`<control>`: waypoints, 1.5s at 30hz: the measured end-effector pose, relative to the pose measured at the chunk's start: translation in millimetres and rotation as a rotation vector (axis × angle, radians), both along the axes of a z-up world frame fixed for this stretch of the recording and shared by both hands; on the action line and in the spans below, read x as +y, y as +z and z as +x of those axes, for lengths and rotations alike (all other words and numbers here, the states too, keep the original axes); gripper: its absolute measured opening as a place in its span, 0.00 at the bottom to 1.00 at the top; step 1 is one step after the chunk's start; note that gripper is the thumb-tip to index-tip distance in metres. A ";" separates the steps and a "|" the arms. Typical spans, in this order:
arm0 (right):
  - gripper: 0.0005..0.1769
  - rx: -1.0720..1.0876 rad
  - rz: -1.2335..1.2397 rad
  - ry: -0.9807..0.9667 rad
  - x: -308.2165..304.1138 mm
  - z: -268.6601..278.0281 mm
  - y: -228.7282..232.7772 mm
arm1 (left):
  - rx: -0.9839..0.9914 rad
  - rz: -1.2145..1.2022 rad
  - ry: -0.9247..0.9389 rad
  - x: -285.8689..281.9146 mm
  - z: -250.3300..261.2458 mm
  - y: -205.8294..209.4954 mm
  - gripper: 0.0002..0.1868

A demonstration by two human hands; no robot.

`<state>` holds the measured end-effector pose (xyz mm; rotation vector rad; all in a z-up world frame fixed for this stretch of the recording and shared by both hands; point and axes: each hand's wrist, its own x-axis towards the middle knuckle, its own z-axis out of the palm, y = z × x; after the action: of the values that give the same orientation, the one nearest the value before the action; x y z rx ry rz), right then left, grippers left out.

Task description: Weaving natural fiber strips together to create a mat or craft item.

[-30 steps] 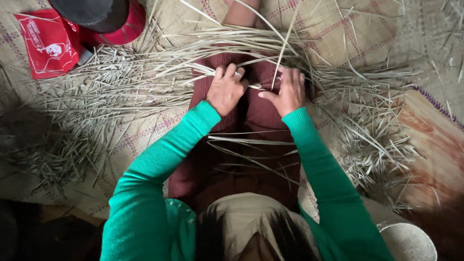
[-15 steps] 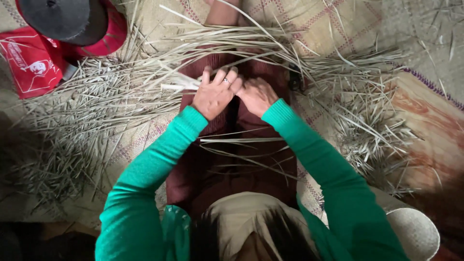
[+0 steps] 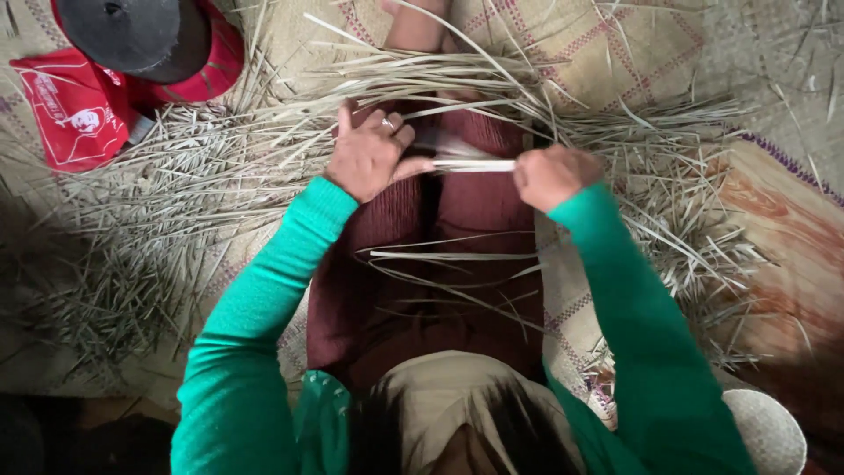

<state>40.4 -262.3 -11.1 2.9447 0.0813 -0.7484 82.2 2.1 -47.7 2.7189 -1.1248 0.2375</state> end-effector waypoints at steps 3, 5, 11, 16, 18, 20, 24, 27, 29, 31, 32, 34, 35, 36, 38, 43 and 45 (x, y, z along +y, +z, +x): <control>0.14 -0.001 -0.046 -0.048 6.3 -4.1 43.7 | 0.015 -0.048 0.099 -2.0 6.7 -17.1 0.23; 0.17 -0.094 -0.154 -0.085 25.1 -13.5 72.2 | 0.001 -0.049 0.254 -5.6 8.0 -11.1 0.09; 0.13 0.234 0.110 0.220 90.9 -37.0 5.2 | 0.006 -0.049 0.416 -14.5 10.4 -12.6 0.19; 0.16 0.418 0.471 0.343 82.8 -14.4 -16.8 | -0.039 -0.029 0.423 -10.2 17.6 -28.2 0.09; 0.16 0.473 0.668 0.364 69.2 -0.3 -24.2 | -0.035 -0.049 0.424 -9.0 15.5 -22.3 0.08; 0.14 0.320 0.502 0.274 53.7 13.8 -28.2 | 0.083 -0.090 0.452 -7.0 12.3 -14.9 0.11; 0.13 0.151 0.238 0.082 -1.1 30.7 -16.0 | 0.152 -0.107 0.436 -7.3 11.2 -8.8 0.17; 0.14 0.043 0.732 -0.155 -66.4 17.6 -9.2 | 0.146 -0.096 0.417 -9.0 10.2 -4.8 0.18; 0.08 -0.080 1.300 -0.124 -123.9 0.0 -29.4 | 0.066 -0.088 0.473 -10.1 10.1 -9.7 0.17; 0.05 -0.205 1.423 -0.383 -120.3 -22.6 -16.2 | 0.015 -0.104 0.452 -9.7 16.2 -34.0 0.16; 0.07 -0.330 1.544 -0.619 -117.1 -31.5 -10.2 | -0.050 -0.115 0.454 -8.0 18.7 -45.3 0.15; 0.08 -0.442 1.506 -0.669 -124.7 -52.2 -32.0 | -0.053 -0.134 0.446 -12.1 17.9 -40.7 0.13; 0.10 -0.549 1.468 -0.709 -127.2 -61.4 -42.9 | -0.062 -0.151 0.445 -12.5 17.9 -37.8 0.12; 0.10 -0.552 1.469 -0.710 -132.7 -69.0 -63.5 | -0.062 -0.151 0.443 -13.2 16.7 -30.6 0.12; 0.23 -0.495 1.370 -0.737 -144.4 -82.6 -103.3 | -0.048 -0.134 0.434 -14.9 15.3 -15.0 0.11; 0.19 -0.489 1.342 -1.090 -138.7 -84.4 -163.7 | -0.015 -0.124 0.484 -17.0 18.5 -32.5 0.18; 0.24 -0.380 1.410 -1.147 -157.1 -87.8 -208.8 | -0.013 -0.111 0.495 -18.2 19.9 -39.1 0.19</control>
<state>-47.3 -419.4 -219.9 4.1616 -2.0146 0.0136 102.1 -16.1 -86.9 2.8479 -0.4056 0.3724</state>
